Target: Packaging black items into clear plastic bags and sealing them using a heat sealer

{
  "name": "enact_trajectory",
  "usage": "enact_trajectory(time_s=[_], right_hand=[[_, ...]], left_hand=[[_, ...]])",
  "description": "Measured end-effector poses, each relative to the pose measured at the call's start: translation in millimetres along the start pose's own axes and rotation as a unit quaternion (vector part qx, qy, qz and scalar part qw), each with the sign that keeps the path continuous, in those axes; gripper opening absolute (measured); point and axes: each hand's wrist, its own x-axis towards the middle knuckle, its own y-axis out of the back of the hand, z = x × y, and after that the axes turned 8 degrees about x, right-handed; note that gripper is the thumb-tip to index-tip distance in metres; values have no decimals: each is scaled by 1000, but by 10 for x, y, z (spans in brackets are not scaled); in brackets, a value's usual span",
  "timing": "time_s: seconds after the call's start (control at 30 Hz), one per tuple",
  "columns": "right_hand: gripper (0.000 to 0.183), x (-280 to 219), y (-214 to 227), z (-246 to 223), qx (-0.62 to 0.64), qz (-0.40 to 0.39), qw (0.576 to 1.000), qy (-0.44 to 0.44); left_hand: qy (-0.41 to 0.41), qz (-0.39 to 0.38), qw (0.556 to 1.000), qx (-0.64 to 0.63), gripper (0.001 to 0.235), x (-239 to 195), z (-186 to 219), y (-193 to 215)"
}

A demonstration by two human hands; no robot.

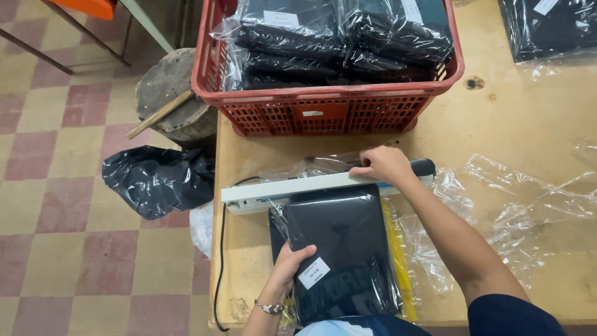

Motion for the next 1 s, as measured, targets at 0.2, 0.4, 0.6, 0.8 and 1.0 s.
enact_trajectory(time_s=[0.2,0.4,0.6,0.8,1.0], right_hand=[[58,31,-4,16,-1,14,1000,6],[57,7,-2,5,0,17,1000,4],[58,28,-41,33,-4,27,1000,16],[58,47,-60,61,-16,50,998,37],[56,-29,5,36,-11,74,996,49]], left_hand=[[6,8,999,33,51,-34,51,-14],[12,10,999,35,46,-125,110,-55],[16,13,998,57,40,-67,67,-40],[-8,28,999,22,42,42,-194,-134],[-48,113,992,16,58,-461,-300,-273]])
